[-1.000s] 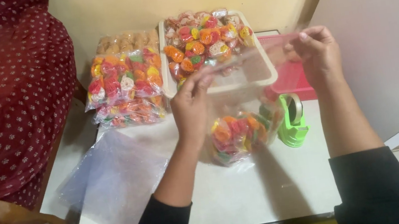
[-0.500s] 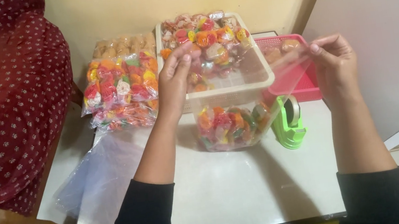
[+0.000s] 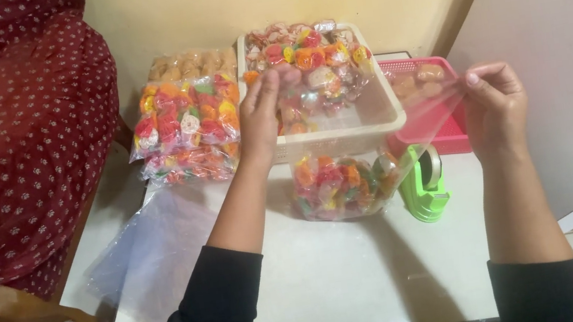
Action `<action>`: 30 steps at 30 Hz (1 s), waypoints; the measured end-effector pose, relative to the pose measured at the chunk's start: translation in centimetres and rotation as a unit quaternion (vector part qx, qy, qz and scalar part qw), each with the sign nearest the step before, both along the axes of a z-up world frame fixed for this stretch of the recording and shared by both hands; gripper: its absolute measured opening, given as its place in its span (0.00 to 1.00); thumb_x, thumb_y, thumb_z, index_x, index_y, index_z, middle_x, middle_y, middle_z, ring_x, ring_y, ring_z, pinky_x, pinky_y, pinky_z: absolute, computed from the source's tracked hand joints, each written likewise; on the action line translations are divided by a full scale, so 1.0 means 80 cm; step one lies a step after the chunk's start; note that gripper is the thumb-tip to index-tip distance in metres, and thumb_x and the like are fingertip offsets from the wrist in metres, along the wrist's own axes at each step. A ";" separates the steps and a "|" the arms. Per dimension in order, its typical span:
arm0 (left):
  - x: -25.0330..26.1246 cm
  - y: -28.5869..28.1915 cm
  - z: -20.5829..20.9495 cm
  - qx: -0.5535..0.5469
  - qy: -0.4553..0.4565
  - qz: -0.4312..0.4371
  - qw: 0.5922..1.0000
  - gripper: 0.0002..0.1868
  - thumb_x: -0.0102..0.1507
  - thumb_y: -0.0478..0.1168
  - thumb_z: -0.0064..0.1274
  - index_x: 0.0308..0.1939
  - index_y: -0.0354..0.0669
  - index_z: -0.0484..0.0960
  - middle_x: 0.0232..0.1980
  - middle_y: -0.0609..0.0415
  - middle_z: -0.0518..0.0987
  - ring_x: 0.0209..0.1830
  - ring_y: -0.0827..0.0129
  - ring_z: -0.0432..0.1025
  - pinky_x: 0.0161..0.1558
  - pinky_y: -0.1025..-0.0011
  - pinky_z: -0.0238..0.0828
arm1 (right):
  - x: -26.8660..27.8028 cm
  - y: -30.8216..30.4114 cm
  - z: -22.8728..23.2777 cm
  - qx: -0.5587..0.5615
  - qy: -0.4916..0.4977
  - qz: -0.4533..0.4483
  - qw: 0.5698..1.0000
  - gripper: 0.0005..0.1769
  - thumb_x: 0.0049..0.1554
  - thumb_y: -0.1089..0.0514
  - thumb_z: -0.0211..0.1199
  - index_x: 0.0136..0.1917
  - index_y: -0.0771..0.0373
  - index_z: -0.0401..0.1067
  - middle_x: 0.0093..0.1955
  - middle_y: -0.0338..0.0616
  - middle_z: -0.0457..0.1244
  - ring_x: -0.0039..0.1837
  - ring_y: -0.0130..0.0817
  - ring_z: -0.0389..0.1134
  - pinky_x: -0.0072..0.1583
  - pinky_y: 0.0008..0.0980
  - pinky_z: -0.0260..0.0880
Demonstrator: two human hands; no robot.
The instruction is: Picking up small colorful packaged items from a tray and placing them into a large plastic bag for packaging.
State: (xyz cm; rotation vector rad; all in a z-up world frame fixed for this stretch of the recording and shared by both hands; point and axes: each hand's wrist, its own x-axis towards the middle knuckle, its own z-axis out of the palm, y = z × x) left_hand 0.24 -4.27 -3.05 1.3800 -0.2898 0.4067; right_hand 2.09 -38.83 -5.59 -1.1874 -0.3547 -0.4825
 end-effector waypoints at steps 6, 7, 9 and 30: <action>0.016 0.013 0.001 -0.043 -0.013 -0.078 0.996 0.52 0.57 0.69 0.49 0.76 0.45 0.53 0.76 0.44 0.65 0.76 0.56 0.63 0.76 0.56 0.55 | -0.017 0.010 -0.006 -0.009 -0.032 -0.023 0.999 0.06 0.59 0.64 0.66 0.42 0.55 0.71 0.45 0.33 0.63 0.46 0.25 0.63 0.53 0.24 0.66; 0.010 0.010 0.005 -0.042 -0.013 -0.079 0.996 0.52 0.57 0.69 0.49 0.76 0.45 0.53 0.76 0.44 0.65 0.76 0.56 0.63 0.76 0.56 0.55 | -0.018 0.012 -0.003 -0.008 -0.032 -0.024 0.999 0.06 0.59 0.64 0.66 0.42 0.55 0.71 0.45 0.33 0.63 0.46 0.25 0.63 0.53 0.24 0.66; 0.000 0.004 0.009 0.072 0.088 -0.049 0.992 0.43 0.54 0.72 0.45 0.69 0.61 0.70 0.71 0.63 0.75 0.76 0.64 0.64 0.75 0.48 0.50 | -0.020 0.018 0.002 -0.005 -0.013 -0.026 1.000 0.06 0.59 0.65 0.66 0.43 0.55 0.71 0.44 0.33 0.64 0.46 0.25 0.66 0.51 0.23 0.69; 0.079 -0.004 -0.061 -0.117 0.029 -0.050 0.991 0.21 0.69 0.60 0.48 0.58 0.55 0.81 0.56 0.51 0.82 0.58 0.59 0.76 0.31 0.71 0.86 | 0.016 0.018 -0.124 -0.092 0.106 -0.036 0.989 0.16 0.50 0.71 0.70 0.51 0.61 0.75 0.46 0.43 0.69 0.49 0.32 0.71 0.54 0.32 0.71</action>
